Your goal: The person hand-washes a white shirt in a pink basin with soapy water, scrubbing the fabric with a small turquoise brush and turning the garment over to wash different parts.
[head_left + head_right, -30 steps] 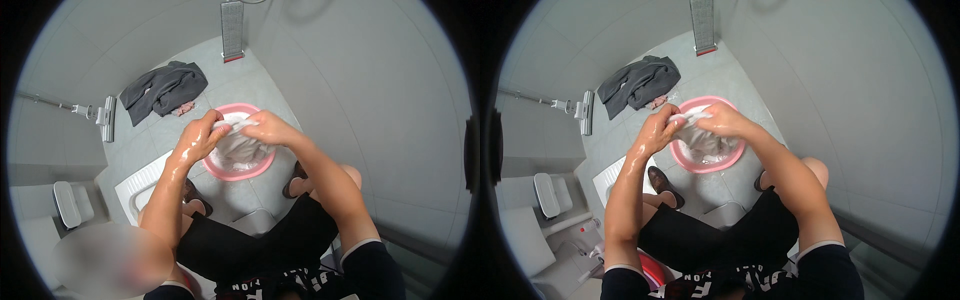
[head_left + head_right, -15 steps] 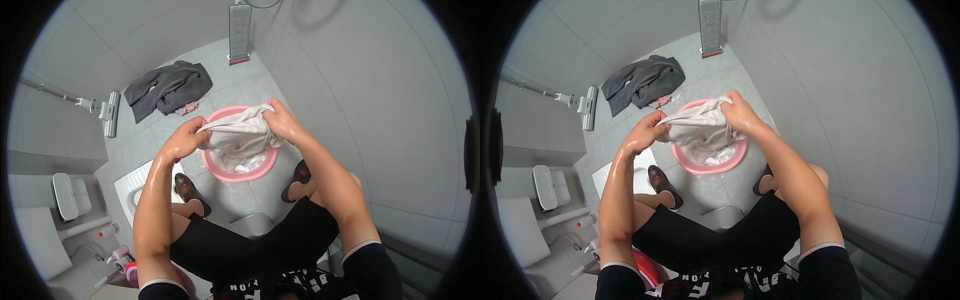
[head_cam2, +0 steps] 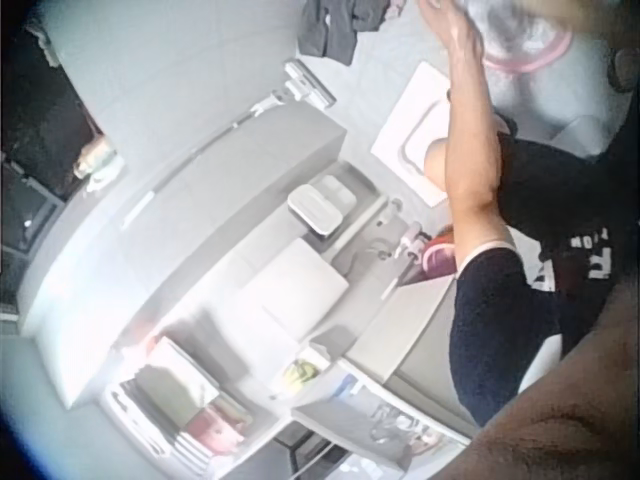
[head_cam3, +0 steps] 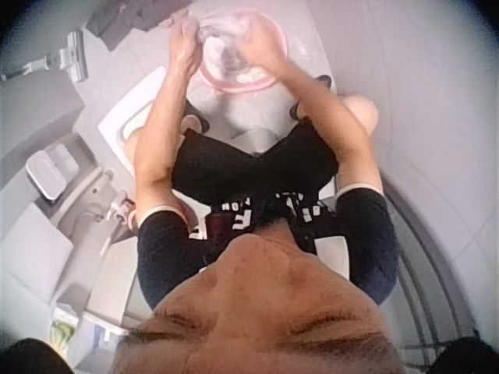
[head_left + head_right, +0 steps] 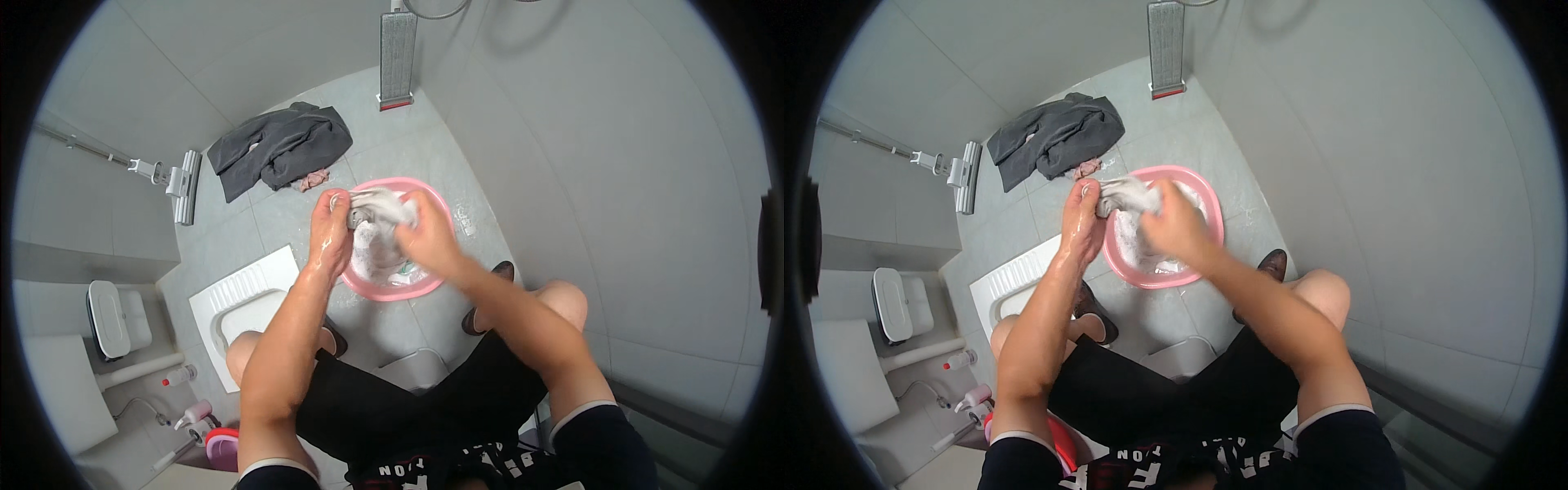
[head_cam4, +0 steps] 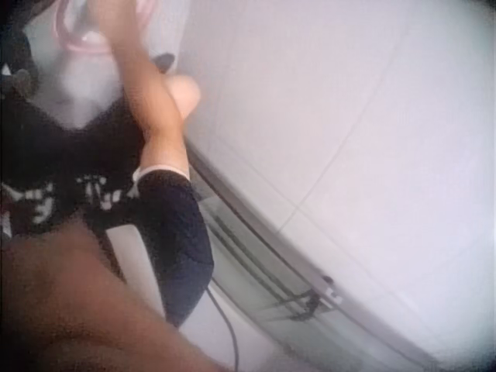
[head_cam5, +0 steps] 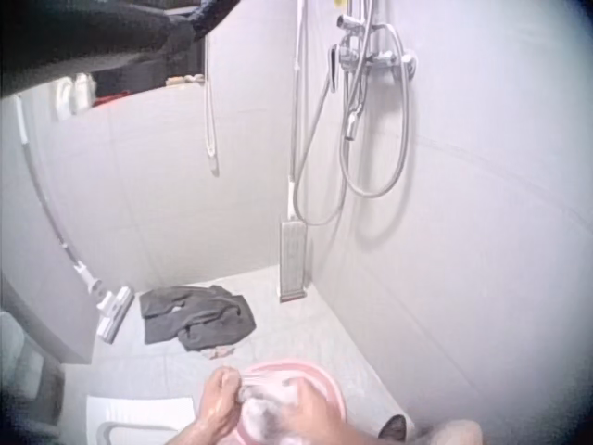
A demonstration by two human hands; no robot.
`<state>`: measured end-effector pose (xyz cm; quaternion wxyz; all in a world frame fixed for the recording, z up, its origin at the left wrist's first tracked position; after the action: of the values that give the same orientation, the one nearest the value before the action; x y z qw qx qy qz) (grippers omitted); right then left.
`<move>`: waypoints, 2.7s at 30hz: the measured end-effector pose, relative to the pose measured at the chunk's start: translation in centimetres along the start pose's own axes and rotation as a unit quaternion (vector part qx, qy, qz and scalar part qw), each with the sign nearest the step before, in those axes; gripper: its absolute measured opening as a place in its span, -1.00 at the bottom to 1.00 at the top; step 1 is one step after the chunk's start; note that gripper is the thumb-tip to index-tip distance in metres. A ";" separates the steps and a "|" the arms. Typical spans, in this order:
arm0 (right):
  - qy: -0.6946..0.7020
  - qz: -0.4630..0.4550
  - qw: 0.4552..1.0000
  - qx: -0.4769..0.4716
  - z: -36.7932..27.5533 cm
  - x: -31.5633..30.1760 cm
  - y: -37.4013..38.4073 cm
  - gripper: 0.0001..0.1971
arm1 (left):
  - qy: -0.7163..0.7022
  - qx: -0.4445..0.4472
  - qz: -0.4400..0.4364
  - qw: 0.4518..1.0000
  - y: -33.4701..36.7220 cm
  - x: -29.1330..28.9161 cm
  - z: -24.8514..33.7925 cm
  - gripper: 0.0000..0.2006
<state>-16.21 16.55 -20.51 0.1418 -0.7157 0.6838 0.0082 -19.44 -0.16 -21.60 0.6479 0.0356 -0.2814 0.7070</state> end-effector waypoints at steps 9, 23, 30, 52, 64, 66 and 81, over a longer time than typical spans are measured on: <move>-0.158 0.063 0.984 -0.056 -0.7 3.3 1.3 -0.79 | -0.111 -0.210 0.026 0.971 0.6 0.2 -8.9 -0.77; -0.135 0.165 0.977 0.006 5.7 0.4 4.9 -0.57 | 0.171 -0.095 -0.022 0.980 2.1 1.1 -3.6 -0.81; -0.110 -0.027 0.988 -0.102 -2.6 -3.0 1.6 -0.69 | 0.594 -0.010 -0.268 0.758 -1.0 2.0 1.8 -0.73; -0.062 -0.224 0.971 -0.046 -4.6 -2.5 -2.1 -0.59 | 0.541 0.206 -0.236 0.780 -3.8 2.6 3.7 -0.32; -0.022 -0.110 0.993 -0.034 -2.7 -5.6 -0.5 -0.77 | 0.543 0.003 -0.240 0.805 -3.7 1.5 6.7 -0.72; -0.043 -0.051 0.996 -0.062 -2.9 -6.4 -0.1 -0.78 | 0.532 0.020 -0.220 0.817 -3.7 1.6 7.0 -0.75; 0.132 0.014 0.989 -0.064 -3.8 -7.2 0.5 -0.73 | 0.602 0.045 -0.185 0.776 -3.3 0.3 6.0 -0.78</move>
<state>-17.83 22.77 -15.48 0.0041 -0.7087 0.7043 -0.0405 -18.31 -2.53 -15.33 0.8011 -0.3165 0.2097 0.4628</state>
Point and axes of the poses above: each hand's wrist, its own y-axis towards the middle knuckle, its own x-axis out of the palm, z = x × y, the point moved 4 cm from there along y, towards the middle knuckle, and after that the axes turned 6 degrees about y, right-handed, at the moved point
